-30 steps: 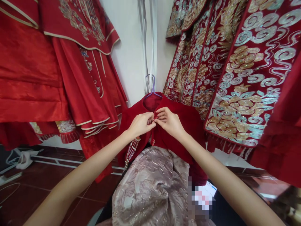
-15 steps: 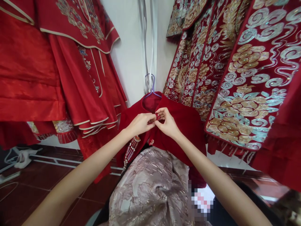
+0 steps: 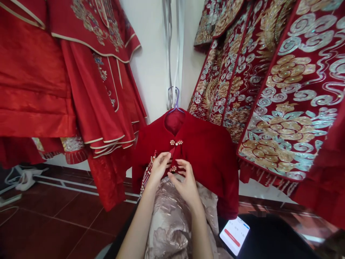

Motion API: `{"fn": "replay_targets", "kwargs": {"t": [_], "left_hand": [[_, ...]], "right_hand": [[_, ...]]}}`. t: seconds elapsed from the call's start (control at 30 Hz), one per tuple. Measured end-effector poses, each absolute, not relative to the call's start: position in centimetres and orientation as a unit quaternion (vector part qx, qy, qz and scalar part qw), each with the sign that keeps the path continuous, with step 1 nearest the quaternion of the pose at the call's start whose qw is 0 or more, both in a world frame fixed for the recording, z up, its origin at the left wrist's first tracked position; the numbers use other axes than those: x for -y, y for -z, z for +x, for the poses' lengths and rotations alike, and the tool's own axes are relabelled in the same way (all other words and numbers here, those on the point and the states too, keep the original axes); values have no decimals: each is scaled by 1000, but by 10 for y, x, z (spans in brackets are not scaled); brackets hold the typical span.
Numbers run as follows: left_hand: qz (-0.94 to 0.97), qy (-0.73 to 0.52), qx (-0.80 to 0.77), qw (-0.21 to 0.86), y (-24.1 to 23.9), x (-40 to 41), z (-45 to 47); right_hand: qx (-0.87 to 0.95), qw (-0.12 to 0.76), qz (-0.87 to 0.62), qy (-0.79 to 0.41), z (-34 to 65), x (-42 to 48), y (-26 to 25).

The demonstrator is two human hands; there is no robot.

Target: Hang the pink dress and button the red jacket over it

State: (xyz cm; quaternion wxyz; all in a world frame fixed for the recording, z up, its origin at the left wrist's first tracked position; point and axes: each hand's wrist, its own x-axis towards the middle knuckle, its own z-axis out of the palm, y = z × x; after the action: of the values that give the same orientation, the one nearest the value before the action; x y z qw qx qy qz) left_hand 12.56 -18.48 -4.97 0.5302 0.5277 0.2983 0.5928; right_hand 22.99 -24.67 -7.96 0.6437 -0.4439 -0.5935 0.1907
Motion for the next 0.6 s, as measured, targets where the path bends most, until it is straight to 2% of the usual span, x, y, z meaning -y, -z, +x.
{"fn": "replay_targets", "kwargs": {"t": [0.1,0.27,0.43,0.6], "left_hand": [[524,-576,-284,559,41,189,122],[541,-546,-270,581,36,196,127],[557,-539,-256,578,41,196,136],[505,-567,-305,574,45,194,141]], "right_hand": [[608,622,-485,-93,223,236,92],[484,685,-541,54,210,227,102],[352,778,-515,66,216,255,70],[384,807,-448,-12,214,283,35]]}}
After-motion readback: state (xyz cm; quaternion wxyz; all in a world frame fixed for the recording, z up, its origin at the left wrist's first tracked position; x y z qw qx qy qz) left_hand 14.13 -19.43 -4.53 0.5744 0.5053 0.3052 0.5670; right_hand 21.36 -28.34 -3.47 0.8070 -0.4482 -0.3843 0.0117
